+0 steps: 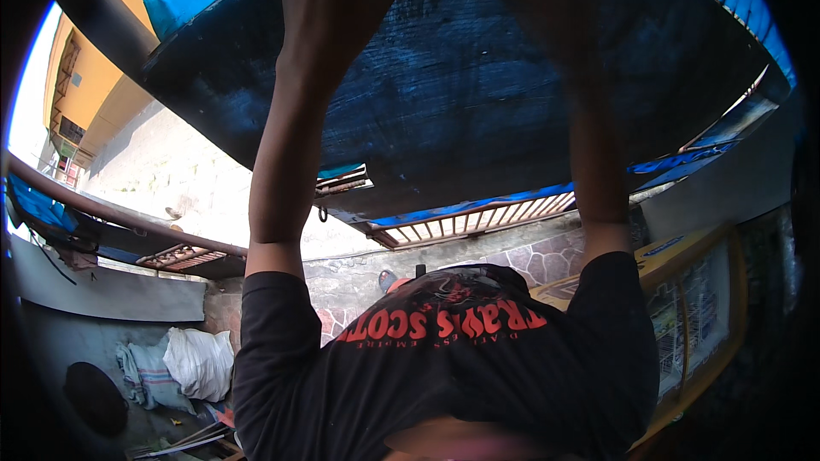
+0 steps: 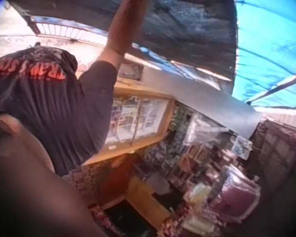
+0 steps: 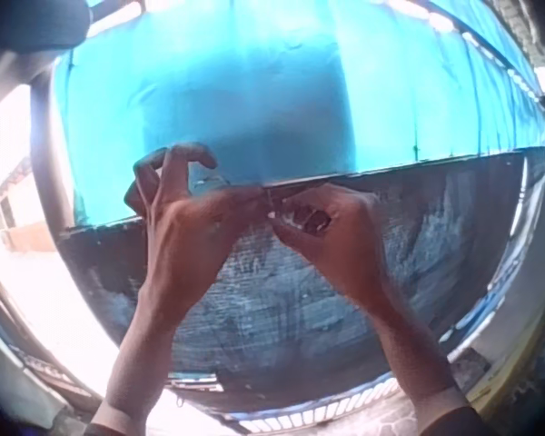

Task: The person uses a small tool to scrape and adjust the edge of a large, curved, dark metal structure. They repeatedly scrape along the seam where the metal meets a blue surface, occasionally pausing to inspect the area.

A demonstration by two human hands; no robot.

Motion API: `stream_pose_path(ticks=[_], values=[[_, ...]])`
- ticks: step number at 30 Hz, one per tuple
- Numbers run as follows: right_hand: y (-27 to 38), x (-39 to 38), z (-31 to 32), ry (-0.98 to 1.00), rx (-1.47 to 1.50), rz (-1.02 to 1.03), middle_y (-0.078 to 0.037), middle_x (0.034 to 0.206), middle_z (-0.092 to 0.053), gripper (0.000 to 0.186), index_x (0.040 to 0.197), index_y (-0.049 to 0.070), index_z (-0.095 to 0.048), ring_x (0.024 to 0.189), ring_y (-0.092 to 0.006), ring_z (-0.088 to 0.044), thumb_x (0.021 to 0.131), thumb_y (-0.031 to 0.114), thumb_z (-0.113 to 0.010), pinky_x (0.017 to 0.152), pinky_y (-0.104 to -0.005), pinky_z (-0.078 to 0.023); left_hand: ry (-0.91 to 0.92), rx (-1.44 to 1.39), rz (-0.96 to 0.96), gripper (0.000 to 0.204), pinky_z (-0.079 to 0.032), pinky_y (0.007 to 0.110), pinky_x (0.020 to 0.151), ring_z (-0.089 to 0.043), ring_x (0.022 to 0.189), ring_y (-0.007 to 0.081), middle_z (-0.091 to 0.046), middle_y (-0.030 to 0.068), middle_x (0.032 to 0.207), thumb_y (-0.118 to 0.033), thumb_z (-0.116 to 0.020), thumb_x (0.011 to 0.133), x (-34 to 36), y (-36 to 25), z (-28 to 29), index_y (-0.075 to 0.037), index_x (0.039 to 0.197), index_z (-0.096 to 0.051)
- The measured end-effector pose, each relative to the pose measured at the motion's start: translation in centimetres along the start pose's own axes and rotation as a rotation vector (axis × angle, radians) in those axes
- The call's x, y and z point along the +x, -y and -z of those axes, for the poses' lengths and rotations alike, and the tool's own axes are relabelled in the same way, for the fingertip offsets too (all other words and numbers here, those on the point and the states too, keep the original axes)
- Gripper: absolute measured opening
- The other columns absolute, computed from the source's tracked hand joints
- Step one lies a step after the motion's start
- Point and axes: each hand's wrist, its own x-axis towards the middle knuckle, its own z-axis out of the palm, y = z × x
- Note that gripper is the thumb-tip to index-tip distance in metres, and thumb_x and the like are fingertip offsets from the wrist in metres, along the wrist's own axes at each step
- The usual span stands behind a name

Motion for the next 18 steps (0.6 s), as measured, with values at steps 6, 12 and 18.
stream_pose_path(ticks=[6,12,18], values=[[1.0,0.1,-1.6,-0.105,-0.008,0.172,-0.01,0.089,-0.076,0.027,0.107,0.003,-0.077,0.07,-0.0143,-0.073,0.082,0.007,-0.085,0.061,-0.0265,-0.057,0.026,0.031,-0.081,0.021,-0.03,0.043,0.101,-0.042,0.12,0.0283,-0.055,0.0037,0.117,-0.022,-0.087,0.072,-0.5,0.5,-0.5,-0.024,0.093,-0.084],[1.0,0.2,-0.9,-0.055,-0.041,0.195,-0.012,0.09,-0.076,0.025,0.109,0.002,-0.076,0.071,-0.017,-0.074,0.084,0.001,-0.08,0.062,-0.0286,-0.058,-0.117,-0.055,-0.08,0.02,-0.034,0.042,0.098,-0.047,0.116,0.0271,-0.057,0.0045,0.115,-0.02,-0.087,0.075,-2.0,1.6,-3.2,-0.021,0.094,-0.082],[1.5,1.7,0.6,0.093,-0.093,0.299,-0.015,0.092,-0.075,0.021,0.105,0.0,-0.076,0.078,-0.0242,-0.074,0.084,-0.002,-0.077,0.068,-0.0339,-0.058,-0.314,-0.145,0.119,0.027,-0.048,0.039,0.094,-0.058,0.108,0.0268,-0.064,0.0088,0.111,-0.017,-0.091,0.074,-5.1,-1.0,-5.8,-0.018,0.099,-0.083]])
